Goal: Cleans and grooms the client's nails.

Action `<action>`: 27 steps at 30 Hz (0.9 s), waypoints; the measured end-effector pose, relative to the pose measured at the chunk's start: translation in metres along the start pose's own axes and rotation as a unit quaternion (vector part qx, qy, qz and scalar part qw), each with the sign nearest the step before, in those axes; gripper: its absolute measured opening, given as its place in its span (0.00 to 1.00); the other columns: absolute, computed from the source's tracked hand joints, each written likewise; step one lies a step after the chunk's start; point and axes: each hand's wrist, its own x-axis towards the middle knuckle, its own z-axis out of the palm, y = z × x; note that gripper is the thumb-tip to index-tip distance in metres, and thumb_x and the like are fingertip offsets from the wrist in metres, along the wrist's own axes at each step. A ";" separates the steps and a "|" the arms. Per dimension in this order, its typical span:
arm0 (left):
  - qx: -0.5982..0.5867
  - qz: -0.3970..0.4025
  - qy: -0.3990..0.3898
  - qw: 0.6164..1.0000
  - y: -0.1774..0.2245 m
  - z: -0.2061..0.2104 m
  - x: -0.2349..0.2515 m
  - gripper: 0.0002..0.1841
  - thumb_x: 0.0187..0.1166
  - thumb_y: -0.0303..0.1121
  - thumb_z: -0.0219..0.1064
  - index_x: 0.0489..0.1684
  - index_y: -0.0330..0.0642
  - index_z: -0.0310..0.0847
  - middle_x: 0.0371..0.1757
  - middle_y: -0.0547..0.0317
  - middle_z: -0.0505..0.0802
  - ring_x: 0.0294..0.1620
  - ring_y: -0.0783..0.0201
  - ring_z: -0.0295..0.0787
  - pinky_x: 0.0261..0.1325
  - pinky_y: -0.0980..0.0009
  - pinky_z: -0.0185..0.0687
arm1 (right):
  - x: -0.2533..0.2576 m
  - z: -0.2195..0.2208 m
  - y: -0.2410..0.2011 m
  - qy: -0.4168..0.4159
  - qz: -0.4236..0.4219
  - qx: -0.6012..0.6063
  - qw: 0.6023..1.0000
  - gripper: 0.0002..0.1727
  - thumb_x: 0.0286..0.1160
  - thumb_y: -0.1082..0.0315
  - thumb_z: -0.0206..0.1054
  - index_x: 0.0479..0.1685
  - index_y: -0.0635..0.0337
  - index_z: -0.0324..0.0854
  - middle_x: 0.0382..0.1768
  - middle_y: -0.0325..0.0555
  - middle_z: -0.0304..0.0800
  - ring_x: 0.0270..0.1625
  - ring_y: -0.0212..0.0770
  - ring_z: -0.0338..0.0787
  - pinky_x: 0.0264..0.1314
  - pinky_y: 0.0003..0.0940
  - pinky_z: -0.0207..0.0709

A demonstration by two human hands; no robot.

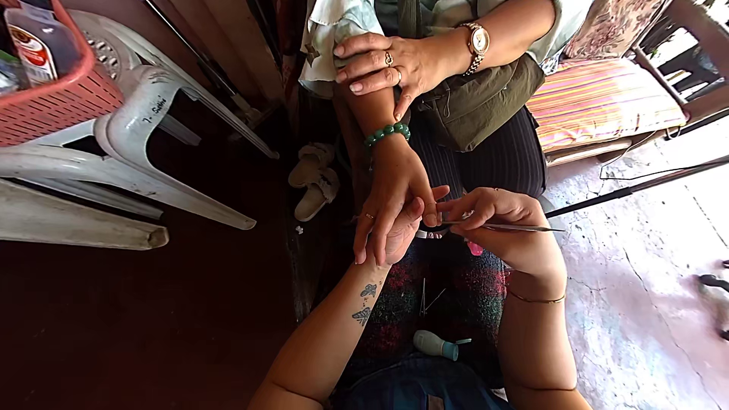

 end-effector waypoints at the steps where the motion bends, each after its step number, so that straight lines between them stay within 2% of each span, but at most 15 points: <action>1: 0.003 0.004 -0.001 1.000 0.000 0.000 0.000 0.11 0.83 0.32 0.68 0.58 0.42 0.87 0.52 0.54 0.96 0.56 0.60 0.94 0.68 0.60 0.85 | 0.001 -0.002 -0.001 -0.014 0.008 0.010 1.000 0.09 0.60 0.85 0.73 0.29 0.61 0.83 0.39 0.45 0.93 0.47 0.41 0.96 0.54 0.39 0.94; 3: 0.001 0.010 -0.002 1.000 0.000 0.000 0.001 0.11 0.83 0.32 0.68 0.58 0.42 0.87 0.53 0.54 0.96 0.57 0.59 0.94 0.68 0.60 0.85 | 0.003 0.000 -0.004 0.003 0.017 0.010 1.000 0.09 0.60 0.85 0.72 0.30 0.61 0.83 0.39 0.44 0.93 0.42 0.38 0.95 0.48 0.36 0.94; 5: -0.002 0.010 0.003 1.000 -0.001 0.000 0.000 0.12 0.82 0.32 0.68 0.58 0.41 0.88 0.53 0.53 0.96 0.57 0.59 0.94 0.68 0.59 0.86 | 0.005 0.003 -0.006 0.005 0.022 -0.015 1.000 0.09 0.59 0.85 0.72 0.29 0.61 0.83 0.39 0.44 0.93 0.41 0.36 0.94 0.44 0.31 0.92; 7: -0.004 0.007 0.004 1.000 -0.001 0.000 0.001 0.12 0.82 0.33 0.68 0.59 0.40 0.88 0.52 0.53 0.96 0.55 0.60 0.94 0.66 0.60 0.86 | 0.005 0.000 -0.009 -0.027 0.034 -0.018 0.999 0.08 0.59 0.84 0.72 0.26 0.62 0.83 0.38 0.44 0.94 0.44 0.38 0.95 0.50 0.34 0.93; 10: -0.013 0.017 -0.006 1.000 -0.001 0.001 0.001 0.12 0.83 0.32 0.68 0.59 0.40 0.87 0.52 0.52 0.96 0.57 0.58 0.94 0.68 0.59 0.86 | 0.006 0.005 -0.011 0.006 0.038 -0.022 0.999 0.09 0.58 0.85 0.72 0.29 0.61 0.84 0.38 0.43 0.95 0.40 0.35 0.95 0.42 0.29 0.92; 13: -0.014 0.005 -0.003 1.000 0.000 0.000 0.000 0.12 0.83 0.33 0.68 0.58 0.41 0.88 0.52 0.53 0.96 0.56 0.59 0.94 0.65 0.61 0.87 | 0.004 0.003 -0.011 -0.021 0.043 -0.012 0.999 0.08 0.59 0.85 0.72 0.27 0.62 0.84 0.37 0.44 0.94 0.45 0.39 0.96 0.54 0.37 0.93; 15: -0.008 0.004 -0.010 1.000 0.000 0.000 0.000 0.12 0.83 0.33 0.67 0.59 0.41 0.87 0.52 0.52 0.96 0.55 0.59 0.95 0.64 0.61 0.87 | 0.001 0.006 -0.008 0.026 0.049 0.012 0.998 0.10 0.59 0.85 0.72 0.29 0.60 0.85 0.38 0.43 0.95 0.37 0.35 0.95 0.42 0.31 0.93; 16: -0.003 0.002 -0.013 1.000 0.000 0.000 0.000 0.12 0.84 0.34 0.67 0.60 0.41 0.87 0.52 0.52 0.96 0.55 0.60 0.95 0.64 0.61 0.87 | 0.000 0.008 -0.006 0.040 0.050 0.016 0.998 0.11 0.58 0.86 0.72 0.30 0.60 0.84 0.39 0.44 0.95 0.37 0.35 0.95 0.40 0.30 0.93; 17: -0.003 0.003 -0.014 1.000 0.000 0.001 0.000 0.12 0.84 0.34 0.67 0.59 0.41 0.88 0.50 0.53 0.96 0.53 0.60 0.95 0.64 0.61 0.88 | -0.002 0.008 -0.004 0.037 0.049 0.022 0.998 0.10 0.58 0.86 0.73 0.30 0.60 0.84 0.39 0.44 0.95 0.38 0.36 0.95 0.42 0.31 0.93; 19: -0.008 0.002 -0.014 1.000 0.000 0.001 0.001 0.12 0.83 0.33 0.67 0.57 0.41 0.89 0.49 0.54 0.97 0.53 0.62 0.95 0.64 0.62 0.87 | -0.006 0.007 -0.002 0.023 0.050 0.045 0.997 0.10 0.60 0.85 0.73 0.30 0.60 0.85 0.38 0.44 0.95 0.43 0.40 0.97 0.53 0.40 0.94; 22: -0.001 0.002 -0.021 1.000 -0.002 -0.001 0.000 0.12 0.84 0.34 0.67 0.59 0.42 0.87 0.51 0.54 0.96 0.54 0.61 0.95 0.64 0.62 0.87 | -0.010 0.017 0.004 0.094 0.048 0.068 0.992 0.12 0.58 0.86 0.74 0.32 0.57 0.86 0.40 0.44 0.95 0.40 0.38 0.96 0.45 0.35 0.94; 24: -0.004 0.002 -0.021 1.000 -0.003 -0.002 0.000 0.12 0.84 0.35 0.67 0.59 0.41 0.87 0.50 0.53 0.96 0.53 0.61 0.95 0.62 0.63 0.88 | -0.011 0.019 0.006 0.107 0.037 0.068 0.991 0.13 0.59 0.87 0.74 0.32 0.58 0.85 0.42 0.46 0.95 0.41 0.39 0.97 0.44 0.35 0.94; 27: -0.012 0.001 -0.022 1.000 -0.001 -0.002 0.000 0.12 0.84 0.33 0.66 0.60 0.40 0.87 0.51 0.53 0.96 0.55 0.60 0.94 0.65 0.61 0.86 | -0.013 0.024 0.005 0.121 0.029 0.055 0.991 0.12 0.58 0.87 0.74 0.32 0.59 0.85 0.42 0.46 0.95 0.40 0.39 0.96 0.42 0.33 0.94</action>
